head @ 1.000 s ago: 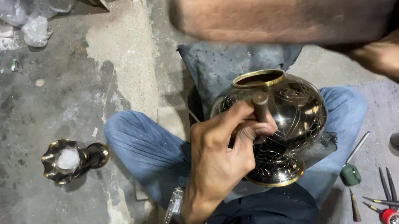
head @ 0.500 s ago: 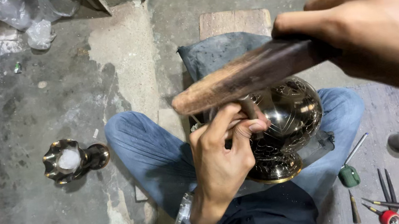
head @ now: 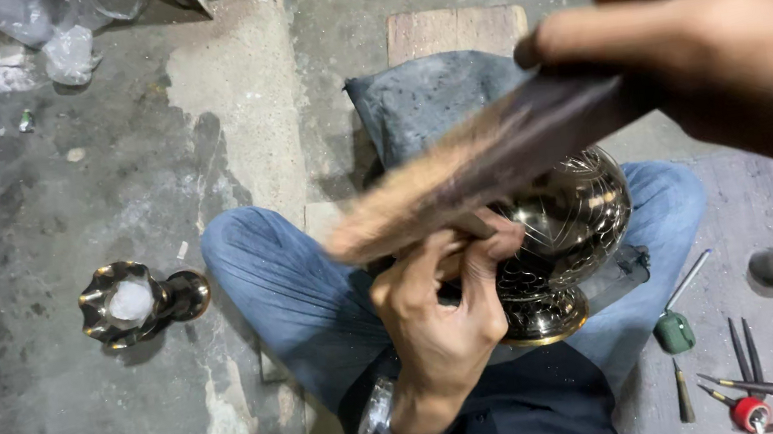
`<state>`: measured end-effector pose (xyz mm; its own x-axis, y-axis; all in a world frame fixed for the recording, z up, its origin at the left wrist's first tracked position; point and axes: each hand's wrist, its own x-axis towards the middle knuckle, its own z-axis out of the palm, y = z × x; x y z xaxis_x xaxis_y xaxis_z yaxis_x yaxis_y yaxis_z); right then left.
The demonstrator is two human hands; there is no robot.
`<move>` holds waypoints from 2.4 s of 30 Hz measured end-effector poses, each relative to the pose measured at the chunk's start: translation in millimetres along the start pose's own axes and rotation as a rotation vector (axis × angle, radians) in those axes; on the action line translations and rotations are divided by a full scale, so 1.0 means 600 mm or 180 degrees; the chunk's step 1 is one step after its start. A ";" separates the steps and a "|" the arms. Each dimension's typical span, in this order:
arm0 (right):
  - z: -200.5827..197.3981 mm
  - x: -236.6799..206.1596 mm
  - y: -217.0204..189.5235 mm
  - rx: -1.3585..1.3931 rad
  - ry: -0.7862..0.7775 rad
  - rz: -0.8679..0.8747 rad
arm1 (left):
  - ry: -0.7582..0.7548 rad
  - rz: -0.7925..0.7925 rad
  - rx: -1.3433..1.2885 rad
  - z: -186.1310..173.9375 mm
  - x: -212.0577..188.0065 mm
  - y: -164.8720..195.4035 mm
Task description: The person sits cross-legged on the floor and uses a chisel and hammer to engrave intricate patterns onto a metal vase. They repeatedly strike the chisel to create detailed designs on the vase's surface.
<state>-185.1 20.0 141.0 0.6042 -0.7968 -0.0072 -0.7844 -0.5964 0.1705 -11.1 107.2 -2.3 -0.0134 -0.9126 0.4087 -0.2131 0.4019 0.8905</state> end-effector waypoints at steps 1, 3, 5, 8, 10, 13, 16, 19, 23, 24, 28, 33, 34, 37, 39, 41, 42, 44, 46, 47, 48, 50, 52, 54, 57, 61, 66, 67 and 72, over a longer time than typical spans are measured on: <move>0.013 -0.010 0.011 0.0394 0.0231 -0.0004 | -0.0024 -0.0093 -0.0211 0.001 0.000 -0.002; 0.043 -0.035 0.034 0.1143 0.0571 0.0026 | -0.0045 -0.0198 -0.0392 0.003 -0.003 -0.006; 0.069 -0.049 0.050 0.1573 0.0771 0.0040 | -0.0039 -0.0218 -0.0348 0.005 -0.006 -0.008; 0.083 -0.054 0.057 0.1766 0.0814 0.0110 | 0.0060 -0.0176 -0.0343 0.008 -0.010 -0.008; 0.081 -0.052 0.052 0.1840 0.0718 0.0229 | 0.0118 -0.0185 -0.0342 0.009 -0.011 -0.005; 0.076 -0.050 0.045 0.1937 0.0582 0.0349 | 0.0188 -0.0125 -0.0179 0.010 -0.011 -0.003; 0.088 -0.052 0.049 0.1966 0.0736 0.0266 | 0.0191 0.0112 0.0159 0.009 -0.008 -0.002; 0.110 -0.061 0.061 0.2101 0.0763 0.0301 | 0.0020 0.0155 0.0124 0.005 0.000 -0.003; 0.130 -0.074 0.078 0.2312 0.0689 0.0535 | -0.0314 -0.0034 -0.0160 0.001 0.010 -0.002; 0.134 -0.077 0.081 0.2374 0.0647 0.0635 | -0.0396 0.0000 -0.0138 -0.001 0.012 -0.001; 0.157 -0.092 0.093 0.2737 0.0389 0.1148 | -0.0766 0.0064 -0.0091 -0.011 0.027 -0.011; 0.205 -0.135 0.101 0.1210 0.0413 0.1188 | -0.1131 0.0652 0.0034 -0.010 0.045 -0.039; 0.213 -0.149 0.099 0.1498 0.0461 0.1231 | -0.1190 0.0969 0.0074 -0.007 0.050 -0.047; 0.228 -0.192 0.094 0.2107 0.0547 0.1396 | -0.1444 0.1257 -0.0065 -0.007 0.058 -0.061; 0.234 -0.218 0.082 0.2269 0.0583 0.1493 | -0.1771 0.1150 -0.0042 -0.010 0.064 -0.067; 0.240 -0.238 0.063 0.2283 0.0652 0.1592 | -0.2235 0.0987 0.0173 -0.012 0.072 -0.069; 0.237 -0.250 0.057 0.2309 0.0718 0.1620 | -0.2207 0.1138 0.0067 -0.009 0.076 -0.069; 0.237 -0.264 0.037 0.2443 0.0824 0.1787 | -0.2140 0.1438 -0.0137 0.000 0.084 -0.069; 0.234 -0.275 0.019 0.2631 0.0929 0.1924 | -0.2285 0.1510 -0.0161 0.002 0.091 -0.068; 0.234 -0.280 0.011 0.2723 0.0994 0.1998 | -0.2365 0.1557 -0.0173 0.001 0.095 -0.066; 0.235 -0.286 0.002 0.2817 0.1051 0.2072 | -0.2463 0.1546 -0.0271 0.000 0.098 -0.064; 0.250 -0.288 -0.023 0.1472 0.1231 0.2385 | -0.2641 0.1505 -0.0462 -0.003 0.105 -0.059; 0.267 -0.296 -0.043 0.1390 0.1651 0.2374 | -0.3319 0.1213 0.0410 0.002 0.119 -0.054; 0.289 -0.303 -0.059 0.2195 0.2222 0.2156 | -0.3540 0.1322 0.0430 0.005 0.128 -0.047; 0.323 -0.309 -0.076 0.2115 0.2751 0.1983 | -0.3422 0.1828 -0.0284 0.004 0.137 -0.033; 0.358 -0.298 -0.101 0.1547 0.3239 0.1885 | -0.3750 0.2146 -0.0048 0.005 0.154 -0.015; 0.381 -0.277 -0.139 0.1237 0.3427 0.2102 | -0.3995 0.2030 0.0254 0.000 0.156 0.008; 0.382 -0.275 -0.144 0.1293 0.3407 0.2222 | -0.3734 0.2087 0.0209 -0.005 0.155 0.010; 0.374 -0.284 -0.137 0.3004 0.2990 0.3395 | -0.2660 0.1371 -0.0616 -0.030 0.124 -0.010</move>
<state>-254.8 183.0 -93.0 -0.6072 -0.7300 0.3139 -0.4611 0.0020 -0.8873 6.9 38.5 26.6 -0.7612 -0.4122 0.5007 0.1369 0.6526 0.7452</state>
